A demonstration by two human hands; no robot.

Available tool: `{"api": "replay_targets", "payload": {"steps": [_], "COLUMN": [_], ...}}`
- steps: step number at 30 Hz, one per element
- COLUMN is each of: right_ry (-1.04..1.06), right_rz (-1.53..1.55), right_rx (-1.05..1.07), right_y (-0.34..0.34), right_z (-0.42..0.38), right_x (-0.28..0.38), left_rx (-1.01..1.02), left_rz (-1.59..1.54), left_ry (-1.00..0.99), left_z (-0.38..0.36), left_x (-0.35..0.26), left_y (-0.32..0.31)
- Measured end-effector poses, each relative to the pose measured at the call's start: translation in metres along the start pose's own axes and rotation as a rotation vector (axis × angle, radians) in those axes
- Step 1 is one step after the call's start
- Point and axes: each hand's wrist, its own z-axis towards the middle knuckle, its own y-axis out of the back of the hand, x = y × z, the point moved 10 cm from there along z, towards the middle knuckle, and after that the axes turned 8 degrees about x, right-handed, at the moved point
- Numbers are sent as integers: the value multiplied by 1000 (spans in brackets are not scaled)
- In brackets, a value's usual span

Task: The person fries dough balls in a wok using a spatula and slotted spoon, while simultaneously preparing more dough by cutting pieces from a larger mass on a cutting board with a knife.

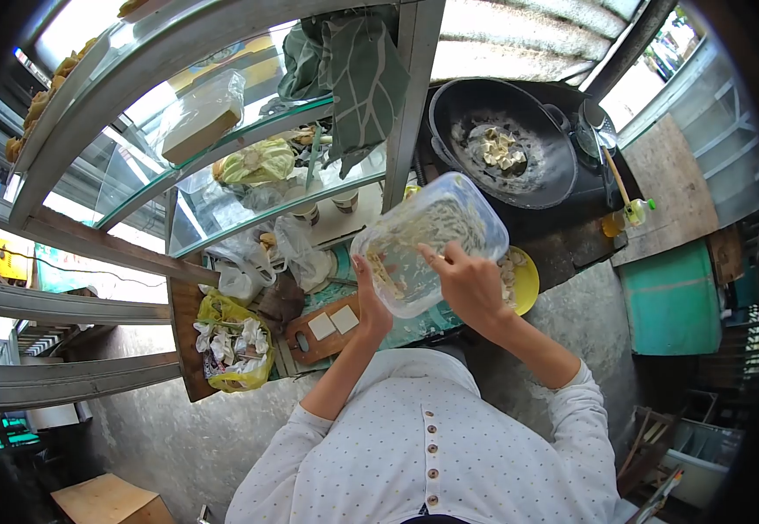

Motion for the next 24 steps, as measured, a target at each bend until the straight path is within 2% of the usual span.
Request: {"api": "replay_targets", "payload": {"steps": [4, 6, 9, 16, 18, 21, 24], "right_ry": [-13, -67, 2, -60, -47, 20, -11], "right_rz": [63, 58, 19, 11, -50, 32, 110], "right_rx": [28, -37, 41, -60, -1, 105, 73], "right_y": [12, 27, 5, 33, 20, 6, 21], "right_z": [0, 0, -3, 0, 4, 1, 4], "right_x": [-3, -8, 14, -7, 2, 17, 7], "left_rx": [50, 21, 117, 74, 103, 185, 62], "left_rz": [-22, -66, -21, -81, 30, 11, -76], "left_ry": [49, 40, -23, -45, -191, -152, -185], "left_z": [-4, -8, -1, -7, -7, -7, -7], "left_x": [0, 0, -1, -5, -18, -23, -20], "left_y": [-5, -4, -4, 3, -5, -6, 7]}}
